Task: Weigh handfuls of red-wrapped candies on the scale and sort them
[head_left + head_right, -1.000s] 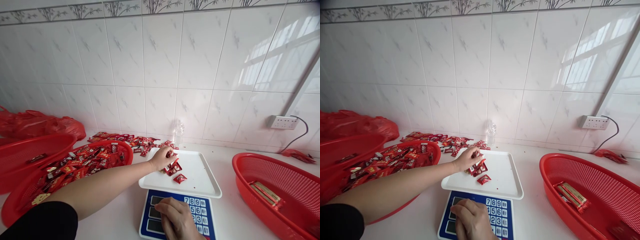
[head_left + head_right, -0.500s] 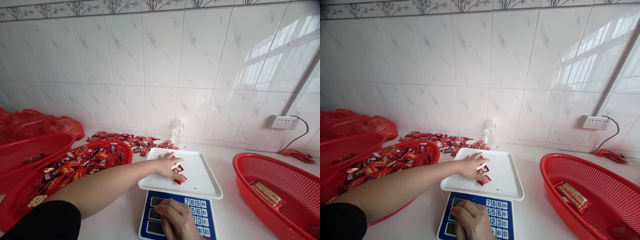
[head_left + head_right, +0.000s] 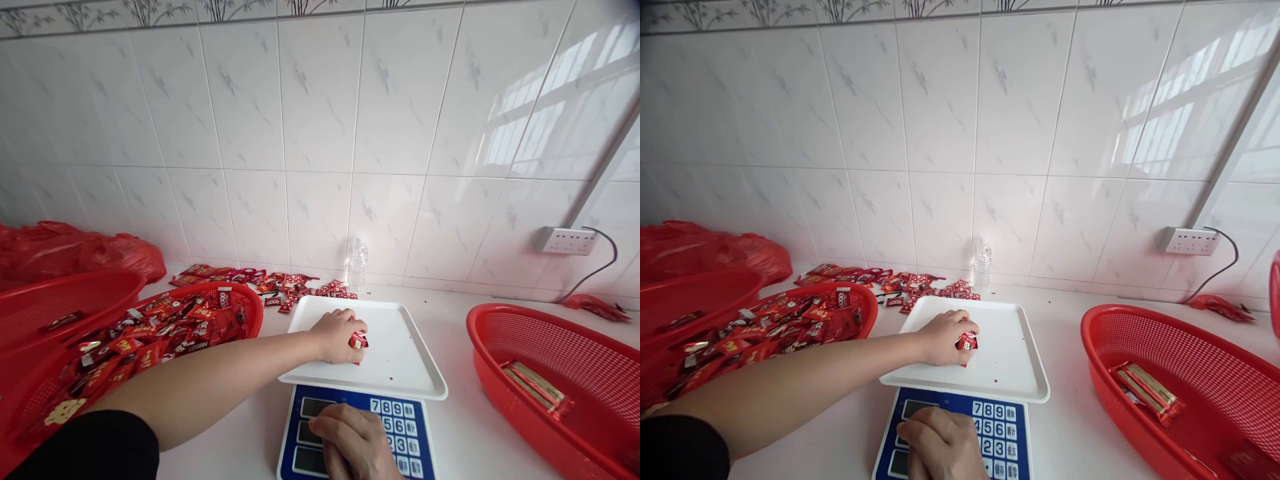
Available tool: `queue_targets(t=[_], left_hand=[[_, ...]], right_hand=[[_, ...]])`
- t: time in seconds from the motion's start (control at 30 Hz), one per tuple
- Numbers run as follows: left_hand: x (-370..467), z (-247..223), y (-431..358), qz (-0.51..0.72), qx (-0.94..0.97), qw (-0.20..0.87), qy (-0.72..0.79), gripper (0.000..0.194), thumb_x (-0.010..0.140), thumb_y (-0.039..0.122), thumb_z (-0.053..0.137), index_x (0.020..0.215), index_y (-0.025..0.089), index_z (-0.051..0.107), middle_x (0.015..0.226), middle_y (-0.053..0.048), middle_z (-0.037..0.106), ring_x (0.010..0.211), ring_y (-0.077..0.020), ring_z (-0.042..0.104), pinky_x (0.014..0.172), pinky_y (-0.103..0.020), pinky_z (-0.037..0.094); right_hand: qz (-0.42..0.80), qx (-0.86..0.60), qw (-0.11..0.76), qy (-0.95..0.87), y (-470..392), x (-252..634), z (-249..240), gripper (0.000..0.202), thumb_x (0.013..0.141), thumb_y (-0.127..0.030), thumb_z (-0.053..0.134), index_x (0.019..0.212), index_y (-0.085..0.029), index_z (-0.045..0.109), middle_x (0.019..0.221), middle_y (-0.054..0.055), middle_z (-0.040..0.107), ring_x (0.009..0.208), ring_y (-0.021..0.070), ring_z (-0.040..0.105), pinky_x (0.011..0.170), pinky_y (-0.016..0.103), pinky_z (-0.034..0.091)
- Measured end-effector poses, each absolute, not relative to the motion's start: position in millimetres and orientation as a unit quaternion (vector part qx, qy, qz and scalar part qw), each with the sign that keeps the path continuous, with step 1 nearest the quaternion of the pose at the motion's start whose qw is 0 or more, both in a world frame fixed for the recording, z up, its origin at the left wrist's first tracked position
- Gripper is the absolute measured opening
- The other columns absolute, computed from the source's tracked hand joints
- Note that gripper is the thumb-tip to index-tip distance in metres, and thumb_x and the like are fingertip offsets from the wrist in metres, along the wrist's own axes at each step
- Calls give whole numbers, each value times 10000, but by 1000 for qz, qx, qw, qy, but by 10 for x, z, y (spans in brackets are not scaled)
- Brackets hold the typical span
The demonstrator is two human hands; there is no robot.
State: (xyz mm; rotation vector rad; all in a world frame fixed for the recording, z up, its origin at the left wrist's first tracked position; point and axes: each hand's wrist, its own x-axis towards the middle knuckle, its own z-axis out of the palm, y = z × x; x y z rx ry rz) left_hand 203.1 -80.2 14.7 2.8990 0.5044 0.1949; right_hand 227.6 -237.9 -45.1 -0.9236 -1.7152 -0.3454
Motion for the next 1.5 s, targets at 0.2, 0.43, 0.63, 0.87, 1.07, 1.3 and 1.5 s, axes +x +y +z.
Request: queue_targets(t=[0.2,0.43,0.63,0.87,1.07,1.3,1.5], left_hand=[[2112,108,-760,100,973,134,162,396,644,280,635,1037,233,648,1016,-63,600,951,-275,597,835,-332,485],[2209,262,-780,147,944,222,193,372,617,123,625,978,205,659,951,-33,646,882,-229,618,790,-284,482],[2153,536,-723,242,838,416,258,370,656,60,592,1005,184,604,791,17,592,653,-122,578,607,-222,501],[1947,757,-694,264,782,475,305,390,690,70,599,1053,208,561,757,33,537,554,-78,560,487,-164,482],[1617,915,-660,-1,875,399,274,435,638,122,634,1057,235,617,735,34,581,536,-105,583,453,-170,437],[1458,856,-804,-167,946,188,206,631,609,191,681,1214,355,605,1061,6,682,853,-215,655,623,-243,489],[1537,676,-887,-124,967,128,182,580,676,211,633,1245,316,595,1230,-39,632,1043,-264,614,803,-296,478]], right_hand=[[-140,-387,549,-727,-2420,2277,-419,251,865,-61,418,1017,-168,588,805,41,689,695,114,681,603,200,525],[-104,-391,543,-735,-2443,2291,-469,302,840,-43,428,1070,-174,573,869,52,682,730,120,673,608,213,507],[-101,-398,539,-735,-2464,2288,-457,296,835,-54,436,1063,-179,576,886,46,685,756,122,675,626,220,503],[-91,-410,536,-733,-2492,2278,-420,305,845,-52,426,1071,-186,581,904,41,691,796,123,683,643,221,506],[-94,-420,530,-731,-2524,2283,-408,302,850,-53,437,1073,-189,589,910,37,694,800,121,685,662,226,508],[-88,-420,528,-733,-2521,2277,-436,311,846,-41,436,1076,-184,588,910,37,693,806,118,683,658,220,501],[-67,-424,525,-735,-2515,2277,-435,321,826,-36,434,1065,-184,590,904,42,690,790,113,679,645,207,503]])
